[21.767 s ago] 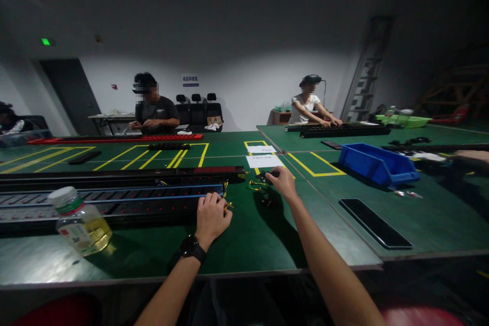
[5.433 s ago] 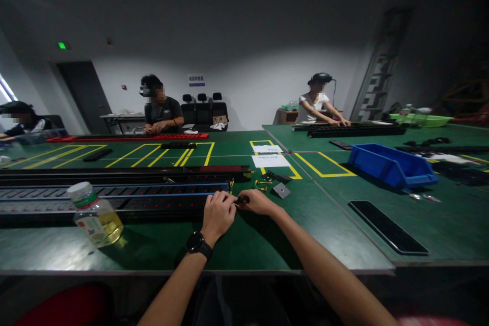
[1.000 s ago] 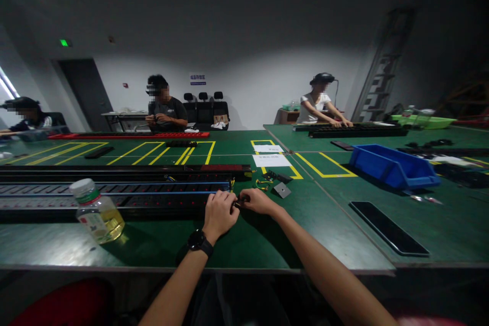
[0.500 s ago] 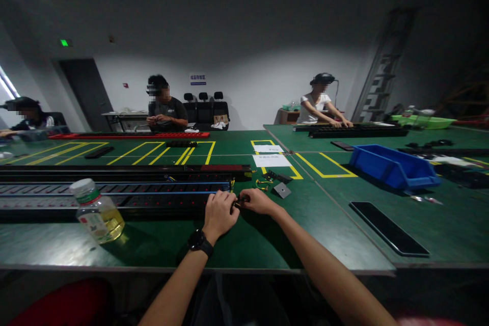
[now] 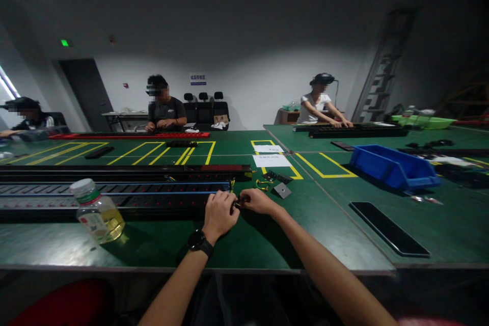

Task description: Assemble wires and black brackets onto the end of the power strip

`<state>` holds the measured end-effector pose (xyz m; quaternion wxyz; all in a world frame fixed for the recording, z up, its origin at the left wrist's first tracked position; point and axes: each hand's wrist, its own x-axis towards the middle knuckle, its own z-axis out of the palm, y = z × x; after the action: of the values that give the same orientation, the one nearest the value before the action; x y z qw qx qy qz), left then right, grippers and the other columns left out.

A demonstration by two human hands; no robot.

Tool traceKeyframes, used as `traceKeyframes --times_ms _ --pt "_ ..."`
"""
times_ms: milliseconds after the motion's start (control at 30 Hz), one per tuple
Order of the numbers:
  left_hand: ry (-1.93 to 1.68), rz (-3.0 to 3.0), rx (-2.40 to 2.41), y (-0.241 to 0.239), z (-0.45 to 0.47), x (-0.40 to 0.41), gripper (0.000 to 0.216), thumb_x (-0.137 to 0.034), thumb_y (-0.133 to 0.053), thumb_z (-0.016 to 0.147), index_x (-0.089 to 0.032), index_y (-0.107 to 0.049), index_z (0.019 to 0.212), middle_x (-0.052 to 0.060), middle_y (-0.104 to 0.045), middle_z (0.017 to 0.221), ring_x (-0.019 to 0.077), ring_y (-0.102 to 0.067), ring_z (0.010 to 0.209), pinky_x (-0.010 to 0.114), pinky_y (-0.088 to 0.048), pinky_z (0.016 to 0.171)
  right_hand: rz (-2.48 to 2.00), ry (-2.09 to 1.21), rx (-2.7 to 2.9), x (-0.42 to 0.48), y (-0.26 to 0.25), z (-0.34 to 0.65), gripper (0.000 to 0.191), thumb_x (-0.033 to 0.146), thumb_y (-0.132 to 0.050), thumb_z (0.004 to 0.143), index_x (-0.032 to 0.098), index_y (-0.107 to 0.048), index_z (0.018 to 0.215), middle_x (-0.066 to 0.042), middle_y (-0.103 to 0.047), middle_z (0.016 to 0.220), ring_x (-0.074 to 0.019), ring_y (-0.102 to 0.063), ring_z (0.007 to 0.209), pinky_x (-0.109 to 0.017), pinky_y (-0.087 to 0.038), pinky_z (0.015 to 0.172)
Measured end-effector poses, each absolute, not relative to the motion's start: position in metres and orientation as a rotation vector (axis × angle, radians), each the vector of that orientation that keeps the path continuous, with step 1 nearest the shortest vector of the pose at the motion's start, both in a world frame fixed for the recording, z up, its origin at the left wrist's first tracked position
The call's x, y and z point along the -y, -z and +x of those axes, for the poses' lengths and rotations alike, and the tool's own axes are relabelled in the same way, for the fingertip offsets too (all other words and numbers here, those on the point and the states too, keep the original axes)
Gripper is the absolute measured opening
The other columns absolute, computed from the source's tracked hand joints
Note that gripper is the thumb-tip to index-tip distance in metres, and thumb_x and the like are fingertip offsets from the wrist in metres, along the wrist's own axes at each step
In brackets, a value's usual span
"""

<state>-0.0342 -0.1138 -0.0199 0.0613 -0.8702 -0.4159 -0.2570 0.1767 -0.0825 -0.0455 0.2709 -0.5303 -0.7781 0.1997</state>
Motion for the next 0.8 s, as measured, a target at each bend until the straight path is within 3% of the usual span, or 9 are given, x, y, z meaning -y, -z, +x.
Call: traceKeyframes --times_ms 100,233,400,800 --pt "0.797 -2.649 1.256 0.019 -0.035 0.115 0.019 -0.021 -0.06 0.087 -0.024 -0.067 0.104 0.007 -0.074 0.109 0.0269 -0.06 0.107 0.043 -0.042 0.093 -1.392 -0.576 2.023 0.077 0.042 0.189 0.021 0.026 -0.071 0.086 0.017 -0.079 0.103 -0.002 -0.072 0.078 -0.0164 -0.063 0.07 -0.023 -0.041 0.063" --pt "0.852 -2.658 1.237 0.018 -0.035 0.116 0.019 -0.021 -0.06 0.086 -0.024 -0.067 0.104 0.006 -0.074 0.109 0.0262 -0.061 0.107 0.043 -0.042 0.093 -1.519 -0.306 1.684 0.07 0.037 0.213 0.025 0.03 -0.059 0.092 0.018 -0.078 0.104 -0.004 -0.071 0.078 -0.0189 -0.063 0.072 -0.026 -0.043 0.064" --pt "0.891 -2.675 1.236 0.019 -0.036 0.115 0.021 -0.026 -0.059 0.09 -0.023 -0.066 0.109 0.006 -0.074 0.111 0.0263 -0.061 0.106 0.043 -0.041 0.094 -1.828 -0.071 1.364 0.077 0.033 0.224 0.025 0.028 -0.056 0.095 0.024 -0.075 0.111 -0.008 -0.077 0.093 -0.0229 -0.069 0.082 -0.028 -0.042 0.066" --pt "0.936 -2.652 1.226 0.021 -0.036 0.113 0.019 -0.025 -0.057 0.093 -0.022 -0.066 0.109 0.007 -0.075 0.111 0.0269 -0.062 0.105 0.043 -0.041 0.092 -2.148 -0.011 1.83 0.094 0.02 0.188 0.027 0.02 -0.049 0.101 0.021 -0.072 0.115 -0.018 -0.076 0.107 -0.0299 -0.074 0.097 -0.034 -0.048 0.078"
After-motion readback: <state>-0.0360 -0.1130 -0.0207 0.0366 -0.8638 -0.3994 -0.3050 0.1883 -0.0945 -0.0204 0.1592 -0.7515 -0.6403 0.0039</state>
